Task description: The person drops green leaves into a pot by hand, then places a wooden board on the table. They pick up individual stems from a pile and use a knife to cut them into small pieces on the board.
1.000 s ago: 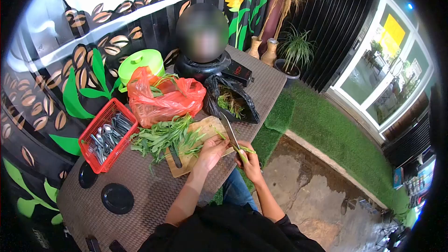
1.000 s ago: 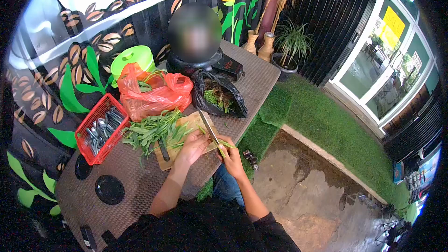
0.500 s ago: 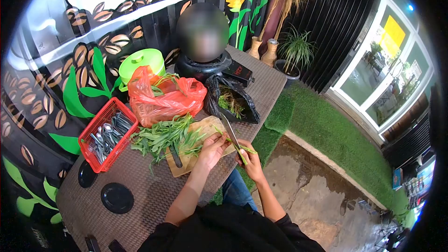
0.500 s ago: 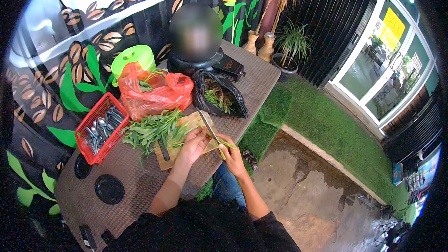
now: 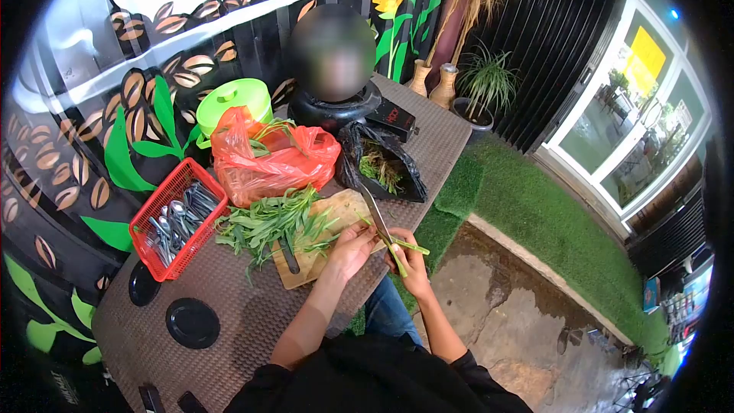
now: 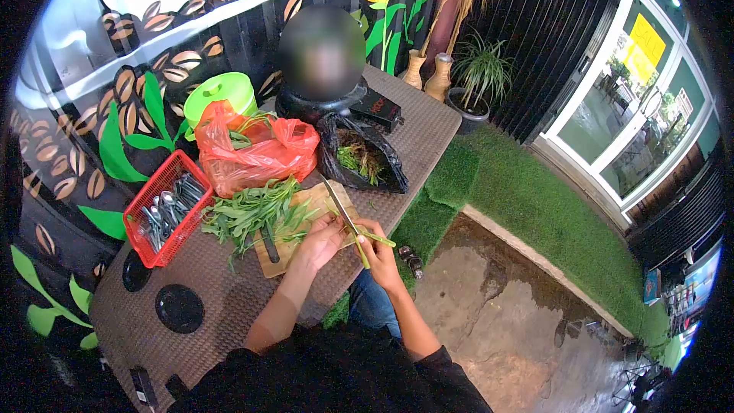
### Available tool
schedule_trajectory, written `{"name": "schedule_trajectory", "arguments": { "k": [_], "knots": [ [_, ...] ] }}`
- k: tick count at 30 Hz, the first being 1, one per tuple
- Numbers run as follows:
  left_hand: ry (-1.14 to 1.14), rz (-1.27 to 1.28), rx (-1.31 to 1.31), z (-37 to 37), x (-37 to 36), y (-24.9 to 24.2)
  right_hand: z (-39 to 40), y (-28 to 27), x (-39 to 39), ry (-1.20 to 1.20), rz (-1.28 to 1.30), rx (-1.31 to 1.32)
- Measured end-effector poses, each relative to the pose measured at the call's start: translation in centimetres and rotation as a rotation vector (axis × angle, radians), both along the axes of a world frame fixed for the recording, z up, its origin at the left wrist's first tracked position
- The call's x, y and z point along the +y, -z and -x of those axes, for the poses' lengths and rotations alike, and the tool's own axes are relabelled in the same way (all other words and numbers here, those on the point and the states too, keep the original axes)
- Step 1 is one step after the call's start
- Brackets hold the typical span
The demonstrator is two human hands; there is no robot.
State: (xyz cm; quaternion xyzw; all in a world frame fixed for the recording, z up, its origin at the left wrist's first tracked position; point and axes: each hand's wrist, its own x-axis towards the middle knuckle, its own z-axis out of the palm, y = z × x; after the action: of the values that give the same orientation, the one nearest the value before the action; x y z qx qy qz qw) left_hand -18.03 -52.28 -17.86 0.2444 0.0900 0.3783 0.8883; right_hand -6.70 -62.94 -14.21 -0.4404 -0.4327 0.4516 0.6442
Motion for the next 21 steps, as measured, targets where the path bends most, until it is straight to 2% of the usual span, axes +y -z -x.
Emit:
{"name": "schedule_trajectory", "arguments": {
  "k": [3,5,9,14,18,21],
  "knots": [
    [-0.003,-0.015,-0.032,-0.1,0.1,0.9,0.2,-0.2,0.0,0.037,0.006,-0.062],
    [-0.018,-0.045,-0.027,0.0,0.0,1.1,0.1,-0.3,0.0,0.091,0.06,-0.192],
    [-0.018,-0.08,0.009,0.3,0.0,0.4,0.1,1.0,0.6,0.098,-0.031,-0.173],
    [-0.037,-0.09,0.027,0.5,0.5,-1.1,-0.4,0.1,-0.1,0.009,0.057,0.026],
    [-0.104,-0.122,0.086,0.9,0.6,-1.6,-0.3,0.2,0.1,0.005,0.041,0.021],
    [-0.117,-0.124,0.097,0.9,0.6,-1.4,-0.1,0.6,0.6,0.023,-0.034,-0.106]
  ]
}}
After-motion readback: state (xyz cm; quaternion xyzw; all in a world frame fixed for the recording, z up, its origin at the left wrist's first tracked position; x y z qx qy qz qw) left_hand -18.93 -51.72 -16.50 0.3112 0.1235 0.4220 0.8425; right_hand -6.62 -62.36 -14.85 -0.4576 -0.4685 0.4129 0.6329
